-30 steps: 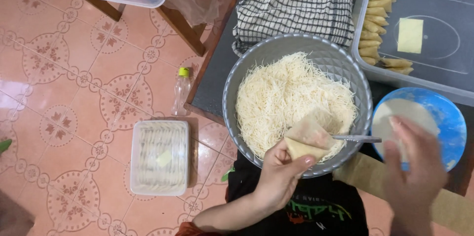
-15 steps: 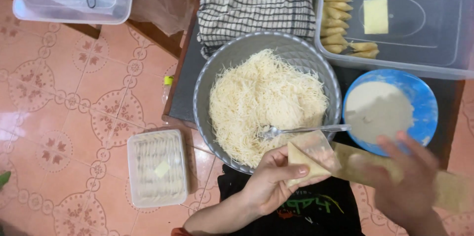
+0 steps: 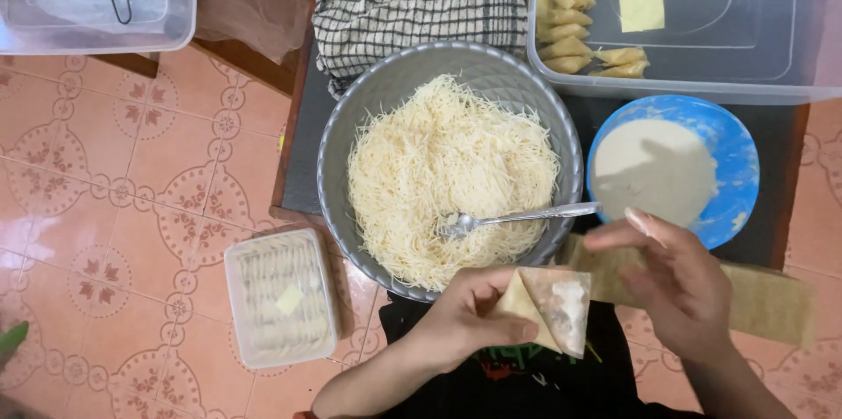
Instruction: Wrapping shredded filling into pastry skins to form triangular shapes and sealing them with liquid.
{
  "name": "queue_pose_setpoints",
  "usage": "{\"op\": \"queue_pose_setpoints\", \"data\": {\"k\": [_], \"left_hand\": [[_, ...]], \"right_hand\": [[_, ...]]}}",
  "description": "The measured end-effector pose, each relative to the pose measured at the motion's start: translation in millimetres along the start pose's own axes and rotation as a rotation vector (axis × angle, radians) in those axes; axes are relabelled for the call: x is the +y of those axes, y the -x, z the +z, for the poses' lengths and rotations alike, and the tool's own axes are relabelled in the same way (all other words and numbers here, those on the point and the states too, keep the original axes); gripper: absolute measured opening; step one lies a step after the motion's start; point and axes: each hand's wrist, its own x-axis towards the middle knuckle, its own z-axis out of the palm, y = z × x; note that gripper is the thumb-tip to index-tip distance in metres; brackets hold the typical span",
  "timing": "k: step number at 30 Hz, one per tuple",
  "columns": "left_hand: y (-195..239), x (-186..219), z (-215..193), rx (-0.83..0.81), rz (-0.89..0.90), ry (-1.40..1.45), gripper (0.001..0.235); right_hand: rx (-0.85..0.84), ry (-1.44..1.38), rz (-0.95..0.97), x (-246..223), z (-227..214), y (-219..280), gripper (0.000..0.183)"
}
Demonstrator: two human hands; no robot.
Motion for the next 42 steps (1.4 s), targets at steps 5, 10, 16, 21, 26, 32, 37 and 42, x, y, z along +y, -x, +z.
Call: {"op": "queue_pose_setpoints", "data": {"k": [5, 10, 16, 21, 26, 32, 37, 42], "left_hand": [[-5.0, 13.2, 18.0, 0.217, 0.342, -0.758, 0.059], [-16.3, -7.3, 10.9, 0.159, 0.638, -0.393, 0.08], [-14.0, 1.3, 20.9, 0.046, 0.615, 0.114, 0.082], [-9.4, 9.2, 22.7, 0.066, 0.48, 0.361, 0.086], [-6.1, 14.0, 20.8, 0.083, 0.279, 0.533, 0.075], [-0.6, 17.1, 9.1, -0.045, 0.206, 0.89, 0.066], [-7.4, 17.1, 1.5, -0.083, 0.26, 0.223, 0.1], [-12.1, 26.9, 11.0, -0.197, 0.241, -0.49, 0.112]], "right_hand": [[0.154, -0.592, 0.435, -13.9, 36.3, 23.2, 0.059], [0.093, -0.071, 0.069, -38.3, 59.7, 17.2, 0.046], [0.075, 0.266, -0.472, -26.0, 67.6, 16.2, 0.025], [0.093, 0.222, 0.046, -11.7, 48.8, 14.0, 0.023], [0.027, -0.054, -0.122, -11.4, 42.6, 10.5, 0.057], [-0.103, 0.133, -0.497, -22.7, 26.8, -6.8, 0.032], [-0.147, -0.045, 0.175, -14.3, 16.6, -14.2, 0.06], [-0.287, -0.246, 0.326, -30.6, 20.0, -34.9, 0.076]]}}
